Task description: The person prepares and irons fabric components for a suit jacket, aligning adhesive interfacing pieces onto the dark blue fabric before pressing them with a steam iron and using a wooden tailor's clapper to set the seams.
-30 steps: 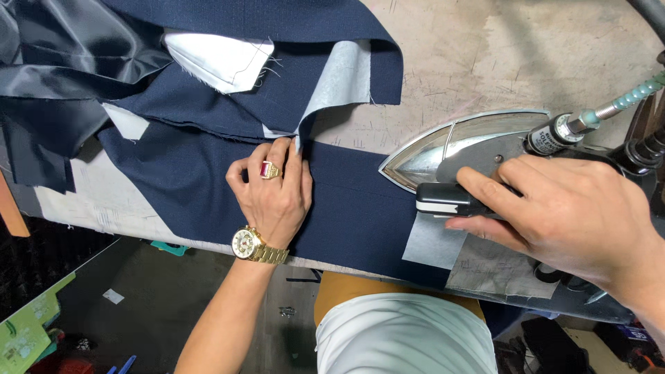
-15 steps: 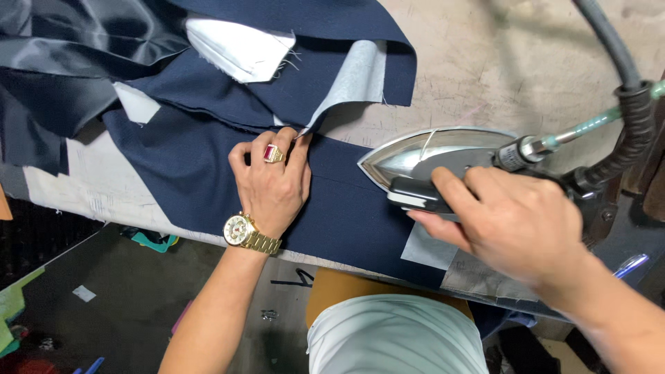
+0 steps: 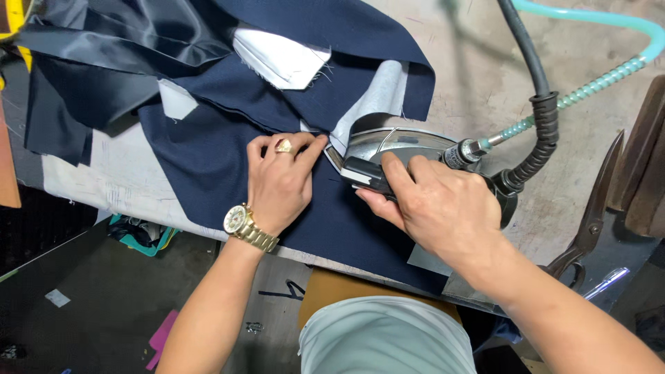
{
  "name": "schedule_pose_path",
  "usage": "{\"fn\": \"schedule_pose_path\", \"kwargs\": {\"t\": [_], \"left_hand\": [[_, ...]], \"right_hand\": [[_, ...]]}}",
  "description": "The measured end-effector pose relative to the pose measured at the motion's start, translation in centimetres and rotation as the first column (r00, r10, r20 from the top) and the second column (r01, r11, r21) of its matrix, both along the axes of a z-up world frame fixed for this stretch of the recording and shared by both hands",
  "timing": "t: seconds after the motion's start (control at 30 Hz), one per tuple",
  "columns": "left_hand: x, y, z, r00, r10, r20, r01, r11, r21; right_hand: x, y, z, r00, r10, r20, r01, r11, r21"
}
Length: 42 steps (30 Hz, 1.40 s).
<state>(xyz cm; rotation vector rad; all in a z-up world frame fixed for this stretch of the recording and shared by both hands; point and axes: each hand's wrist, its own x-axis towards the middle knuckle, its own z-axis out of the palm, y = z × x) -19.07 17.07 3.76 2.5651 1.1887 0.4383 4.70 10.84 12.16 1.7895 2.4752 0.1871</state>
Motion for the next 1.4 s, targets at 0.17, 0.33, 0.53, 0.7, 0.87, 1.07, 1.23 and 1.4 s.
{"fn": "schedule_pose_path", "kwargs": {"t": [0.17,0.33,0.53,0.7,0.87,1.07,1.23,1.4], "left_hand": [[-2.1,-0.1,2.7,0.963,0.034,0.268,-0.040,0.999,0.014],[-1.9,-3.3,5.8,0.910,0.061,0.410,-0.154,0.968,0.197],[4.1,-16.0,5.4,0.627,0.686,0.370,-0.050,0.508,-0.860],[11.6,-17.5,8.0,0.742,-0.375,0.556,0.453,0.891,-0.002],[15.0,-18.6,8.3,0.742,-0.339,0.579,0.412,0.911,0.005],[17.4,-19.7,6.5,0.806,-0.262,0.530,0.291,0.956,0.030],[18.8,-20.8,7.3,0.838,-0.171,0.518,0.190,0.982,0.016],[19.3,-22.2,8.1,0.857,0.024,0.515,0.006,0.998,-0.057]], "right_hand": [[-0.9,0.7,0.6,0.999,-0.031,0.024,0.032,0.999,-0.020],[-0.7,-0.2,-0.5,0.967,-0.130,-0.219,0.138,0.990,0.021],[-0.5,-0.6,-2.0,0.948,-0.104,-0.301,0.149,0.981,0.128],[2.5,-1.1,2.4,0.717,0.046,-0.695,0.020,0.996,0.086],[17.3,-5.8,2.7,0.491,0.223,-0.842,0.262,0.884,0.387],[30.7,-11.3,-5.0,0.487,-0.828,-0.277,0.764,0.558,-0.324],[35.1,-10.4,-4.4,0.356,-0.870,-0.342,0.817,0.467,-0.339],[36.7,-12.5,-8.1,0.611,-0.743,-0.274,0.767,0.641,-0.025]]}}
